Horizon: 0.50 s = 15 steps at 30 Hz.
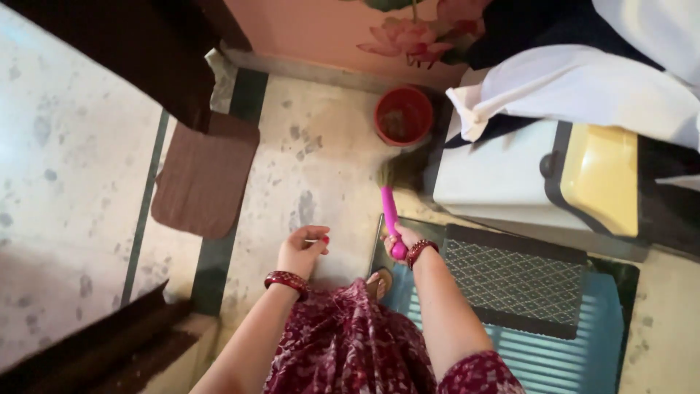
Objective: Sweep the floor and stairs using a broom and dustpan.
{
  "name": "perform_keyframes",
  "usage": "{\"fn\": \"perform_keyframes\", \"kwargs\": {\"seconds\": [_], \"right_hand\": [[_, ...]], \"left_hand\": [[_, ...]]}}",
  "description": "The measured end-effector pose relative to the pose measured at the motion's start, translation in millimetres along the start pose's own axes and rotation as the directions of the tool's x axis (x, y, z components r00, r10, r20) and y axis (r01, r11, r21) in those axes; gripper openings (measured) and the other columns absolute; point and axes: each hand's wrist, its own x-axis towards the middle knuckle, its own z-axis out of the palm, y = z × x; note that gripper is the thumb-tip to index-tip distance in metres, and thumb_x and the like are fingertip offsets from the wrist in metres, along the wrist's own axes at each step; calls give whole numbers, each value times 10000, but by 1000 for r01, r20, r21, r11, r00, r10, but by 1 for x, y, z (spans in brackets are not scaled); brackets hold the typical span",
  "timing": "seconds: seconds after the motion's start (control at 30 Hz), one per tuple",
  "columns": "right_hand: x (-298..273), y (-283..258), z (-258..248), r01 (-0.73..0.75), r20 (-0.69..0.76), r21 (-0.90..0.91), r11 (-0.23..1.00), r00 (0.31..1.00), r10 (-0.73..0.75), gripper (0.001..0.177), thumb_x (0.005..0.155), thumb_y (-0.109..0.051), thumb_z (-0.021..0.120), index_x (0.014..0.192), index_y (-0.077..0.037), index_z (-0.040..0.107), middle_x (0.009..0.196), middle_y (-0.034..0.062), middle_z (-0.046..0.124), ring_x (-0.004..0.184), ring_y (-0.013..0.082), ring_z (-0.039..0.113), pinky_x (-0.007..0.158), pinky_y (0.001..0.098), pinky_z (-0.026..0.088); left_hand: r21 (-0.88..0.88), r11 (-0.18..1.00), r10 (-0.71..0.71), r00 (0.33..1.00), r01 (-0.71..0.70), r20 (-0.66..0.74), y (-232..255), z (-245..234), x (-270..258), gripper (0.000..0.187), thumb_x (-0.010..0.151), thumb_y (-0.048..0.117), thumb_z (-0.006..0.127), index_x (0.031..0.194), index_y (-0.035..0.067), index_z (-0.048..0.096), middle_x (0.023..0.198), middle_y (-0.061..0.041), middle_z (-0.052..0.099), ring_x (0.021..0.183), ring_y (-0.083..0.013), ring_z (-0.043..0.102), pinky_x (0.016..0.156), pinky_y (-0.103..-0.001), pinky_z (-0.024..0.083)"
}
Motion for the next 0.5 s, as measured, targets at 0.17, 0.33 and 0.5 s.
{"fn": "perform_keyframes", "kwargs": {"seconds": [0.17, 0.33, 0.5], "right_hand": [[-9, -30, 64, 141, 9, 161, 977, 990, -144, 379, 1003, -379, 591, 1023, 0, 570, 564, -42, 504, 456, 69, 513, 423, 204, 487], [-16, -97, 132, 125, 109, 357, 926, 979, -174, 471, 1006, -324, 634, 1091, 130, 543, 616, -16, 554, 480, 85, 587, 426, 196, 529], [5, -172, 233, 150, 302, 592, 792, 870, -390, 435, 895, -140, 562, 1254, 100, 617, 672, 40, 602, 568, 135, 667, 528, 213, 603]], "left_hand": [[53, 995, 73, 987, -81, 144, -30, 17, 119, 299, 850, -11, 682, 1140, 37, 738, 1053, -90, 772, 847, -124, 733, 784, -273, 611], [178, 984, -32, 977, -6, 211, -22, 48, 263, 256, 886, 59, 710, 1139, 43, 742, 1026, -115, 780, 728, -153, 731, 721, -293, 596], [313, 944, -186, 954, 106, 237, 9, 70, 404, 306, 929, 127, 685, 1229, 66, 685, 1093, -85, 733, 738, -175, 731, 711, -328, 578]]}}
